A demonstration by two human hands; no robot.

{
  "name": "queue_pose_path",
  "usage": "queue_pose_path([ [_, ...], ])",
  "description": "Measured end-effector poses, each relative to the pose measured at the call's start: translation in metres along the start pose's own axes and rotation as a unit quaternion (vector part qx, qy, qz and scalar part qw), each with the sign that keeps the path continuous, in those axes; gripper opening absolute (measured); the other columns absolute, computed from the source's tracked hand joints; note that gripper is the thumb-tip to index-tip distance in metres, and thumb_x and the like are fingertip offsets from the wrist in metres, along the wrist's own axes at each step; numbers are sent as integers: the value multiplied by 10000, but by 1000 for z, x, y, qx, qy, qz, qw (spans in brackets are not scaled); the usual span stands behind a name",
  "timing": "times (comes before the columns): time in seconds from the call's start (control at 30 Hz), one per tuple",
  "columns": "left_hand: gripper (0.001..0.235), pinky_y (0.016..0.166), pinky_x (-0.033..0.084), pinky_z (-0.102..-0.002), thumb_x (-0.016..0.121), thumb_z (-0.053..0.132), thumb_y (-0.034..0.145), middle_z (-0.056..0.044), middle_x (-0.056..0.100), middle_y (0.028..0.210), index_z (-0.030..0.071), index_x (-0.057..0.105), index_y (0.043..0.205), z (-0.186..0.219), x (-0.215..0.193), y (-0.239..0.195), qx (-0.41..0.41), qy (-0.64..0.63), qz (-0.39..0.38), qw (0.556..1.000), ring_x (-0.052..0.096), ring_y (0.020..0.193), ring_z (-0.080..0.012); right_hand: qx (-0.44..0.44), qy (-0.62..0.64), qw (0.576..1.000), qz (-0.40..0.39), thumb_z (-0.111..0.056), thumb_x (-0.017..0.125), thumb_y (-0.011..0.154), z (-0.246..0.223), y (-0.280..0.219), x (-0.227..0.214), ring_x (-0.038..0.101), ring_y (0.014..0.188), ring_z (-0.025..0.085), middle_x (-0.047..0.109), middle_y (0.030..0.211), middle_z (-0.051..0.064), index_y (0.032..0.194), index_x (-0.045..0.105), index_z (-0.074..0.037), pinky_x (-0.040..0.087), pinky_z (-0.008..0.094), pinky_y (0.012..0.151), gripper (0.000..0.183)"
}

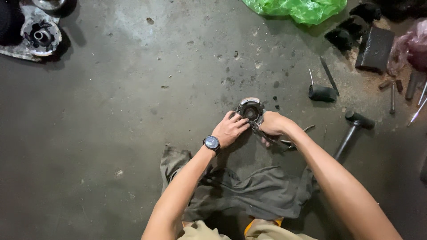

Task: The person sits on the floor of a repair workshop, spreads a cloth, and disassembles a round metal clutch hub assembly by hand, prying out internal shoe components with a small hand tool and pliers. They set the worked hub aside and reach for another part at the end.

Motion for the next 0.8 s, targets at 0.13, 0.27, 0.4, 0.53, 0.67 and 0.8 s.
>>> queue_pose_path([
  [0.13, 380, 1104, 406, -484, 620, 160, 864, -42, 648, 1295, 112, 686, 1234, 0, 2, 0, 2, 3, -2, 1000, 563, 1174, -241, -4, -33, 999, 9, -38, 509, 947, -8, -8, -3, 760, 608, 326, 764, 753, 221, 866, 658, 149, 624, 447, 539, 252],
  [0.27, 392, 1083, 410, -492, 623, 173, 863, -29, 636, 1291, 123, 682, 1247, 1, 1, -1, 0, 11, -18, 1000, 556, 1166, -232, -14, -62, 998, 20, -38, 521, 935, -12, -12, 2, 742, 578, 308, 755, 725, 210, 821, 664, 141, 608, 442, 533, 256],
  [0.4, 406, 1009, 423, -481, 616, 202, 871, -16, 613, 1297, 149, 682, 1268, -1, 3, 0, 2, 41, -35, 999, 547, 1159, -228, -43, -172, 983, 50, -131, 559, 944, 5, 15, 6, 751, 735, 350, 758, 834, 237, 865, 710, 123, 609, 455, 667, 307],
  [0.53, 410, 950, 430, -452, 606, 216, 889, -8, 604, 1320, 150, 678, 1288, -4, 5, -2, 4, 45, -44, 998, 545, 1165, -229, -99, -292, 947, 91, -248, 615, 954, 16, 30, 13, 689, 1049, 440, 699, 1051, 325, 982, 718, 99, 558, 492, 898, 363],
  [0.67, 404, 955, 431, -452, 602, 209, 891, -5, 613, 1333, 152, 680, 1284, -7, 12, -4, 7, 38, -36, 999, 552, 1159, -218, -80, -263, 957, 88, -262, 605, 969, 25, 34, 17, 673, 1104, 456, 694, 1087, 335, 1008, 712, 102, 547, 501, 940, 380],
  [0.8, 361, 1034, 422, -485, 601, 195, 900, -2, 639, 1344, 142, 683, 1247, -7, 9, -3, 2, 34, -23, 999, 568, 1171, -190, -86, -232, 964, 95, -267, 583, 988, 6, -5, 15, 699, 1009, 450, 716, 1013, 313, 983, 708, 91, 564, 514, 883, 379],
])
Point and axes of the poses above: each hand's wrist, its own y-axis towards the middle knuckle, its own x-axis out of the palm, z = x × y, the point moved 1 cm from there along y, towards the middle knuckle
